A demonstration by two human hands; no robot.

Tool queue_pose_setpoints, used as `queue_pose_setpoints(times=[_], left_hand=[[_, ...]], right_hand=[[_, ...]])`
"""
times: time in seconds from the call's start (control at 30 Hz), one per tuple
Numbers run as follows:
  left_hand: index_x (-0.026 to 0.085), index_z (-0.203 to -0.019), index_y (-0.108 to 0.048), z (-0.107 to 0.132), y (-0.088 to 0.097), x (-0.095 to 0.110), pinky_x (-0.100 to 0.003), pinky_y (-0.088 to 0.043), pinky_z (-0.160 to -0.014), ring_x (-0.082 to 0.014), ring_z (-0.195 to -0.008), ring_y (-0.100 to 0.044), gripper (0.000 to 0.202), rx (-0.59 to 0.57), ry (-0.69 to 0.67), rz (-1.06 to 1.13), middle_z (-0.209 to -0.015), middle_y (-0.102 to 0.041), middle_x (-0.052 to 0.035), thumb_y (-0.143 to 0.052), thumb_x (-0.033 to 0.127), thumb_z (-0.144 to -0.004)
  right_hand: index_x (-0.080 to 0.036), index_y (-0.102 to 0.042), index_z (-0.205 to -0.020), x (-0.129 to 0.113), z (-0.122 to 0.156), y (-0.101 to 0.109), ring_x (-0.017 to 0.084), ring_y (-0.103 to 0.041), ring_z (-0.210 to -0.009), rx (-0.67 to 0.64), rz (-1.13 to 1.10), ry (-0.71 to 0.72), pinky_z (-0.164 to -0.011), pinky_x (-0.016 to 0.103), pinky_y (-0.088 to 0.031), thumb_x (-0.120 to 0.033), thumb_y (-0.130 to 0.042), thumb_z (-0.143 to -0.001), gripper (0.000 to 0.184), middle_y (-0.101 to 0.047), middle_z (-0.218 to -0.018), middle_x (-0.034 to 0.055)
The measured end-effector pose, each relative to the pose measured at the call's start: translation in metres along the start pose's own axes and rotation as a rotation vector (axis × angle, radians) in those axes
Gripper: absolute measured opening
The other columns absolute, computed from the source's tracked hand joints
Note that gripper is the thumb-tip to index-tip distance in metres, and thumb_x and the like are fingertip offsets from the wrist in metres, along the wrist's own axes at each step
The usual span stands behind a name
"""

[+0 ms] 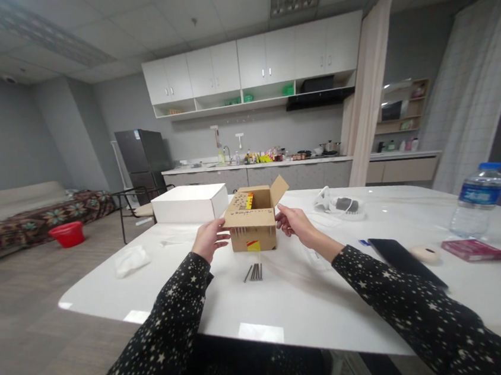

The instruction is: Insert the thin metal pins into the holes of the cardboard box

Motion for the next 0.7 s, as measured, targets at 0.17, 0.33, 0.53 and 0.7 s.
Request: queue_pose_setpoints(times=[0.17, 0.33, 0.53, 0.7], left_hand=[[0.019, -0.099, -0.057, -0.016, 0.007, 0.002, -0.026, -0.046, -0.058, -0.0171, -0.076, -0.061, 0.041, 0.042, -0.016, -0.094, -0.105, -0.062, -0.0102, -0.061, 0.045, -0.068], [0.021, -0.101, -0.059, -0.027, -0.007, -0.001, -0.032, -0.048, -0.069, -0.0241, -0.095, -0.060, 0.051, -0.082, 0.101, -0.074, -0.113, -0.062, -0.0119, -0.058, 0.060, -0.068], [0.022, -0.100, -0.063, -0.036, -0.017, -0.006, -0.036, -0.048, -0.076, -0.0267, -0.103, -0.057, 0.047, -0.108, 0.061, -0.133, -0.117, -0.062, -0.0114, -0.068, 0.051, -0.063], [0.022, -0.097, -0.064, -0.034, -0.019, -0.011, -0.036, -0.050, -0.075, -0.0265, -0.107, -0.055, 0.042, -0.104, -0.013, -0.074, -0.115, -0.062, -0.0108, -0.069, 0.046, -0.062]], right_hand=[[-0.015, -0.054, -0.093, 0.009, -0.003, 0.014, 0.010, -0.051, -0.046, 0.146, 0.049, -0.094, -0.037, 0.021, -0.038, -0.050, -0.047, -0.087, 0.037, -0.063, -0.082, 0.0096], [-0.017, -0.053, -0.113, 0.006, 0.000, 0.003, 0.016, -0.062, -0.059, 0.009, 0.069, -0.177, -0.044, 0.026, -0.049, -0.068, -0.042, -0.082, 0.061, -0.059, -0.109, 0.0160], [-0.015, -0.056, -0.116, 0.009, 0.000, -0.007, 0.017, -0.063, -0.058, -0.081, 0.044, -0.157, -0.055, 0.031, -0.054, -0.060, -0.053, -0.081, 0.057, -0.063, -0.110, 0.0151], [-0.015, -0.059, -0.117, 0.011, -0.002, -0.002, 0.016, -0.063, -0.059, -0.057, 0.043, -0.135, -0.060, 0.031, -0.055, -0.050, -0.052, -0.083, 0.048, -0.064, -0.110, 0.0132]])
Point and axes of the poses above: each hand's wrist, its own z-axis away from the middle knuckle, its own y-axis out of the back of the hand, x = y × z, the point moved 5 cm from there along -z, towards the middle knuckle
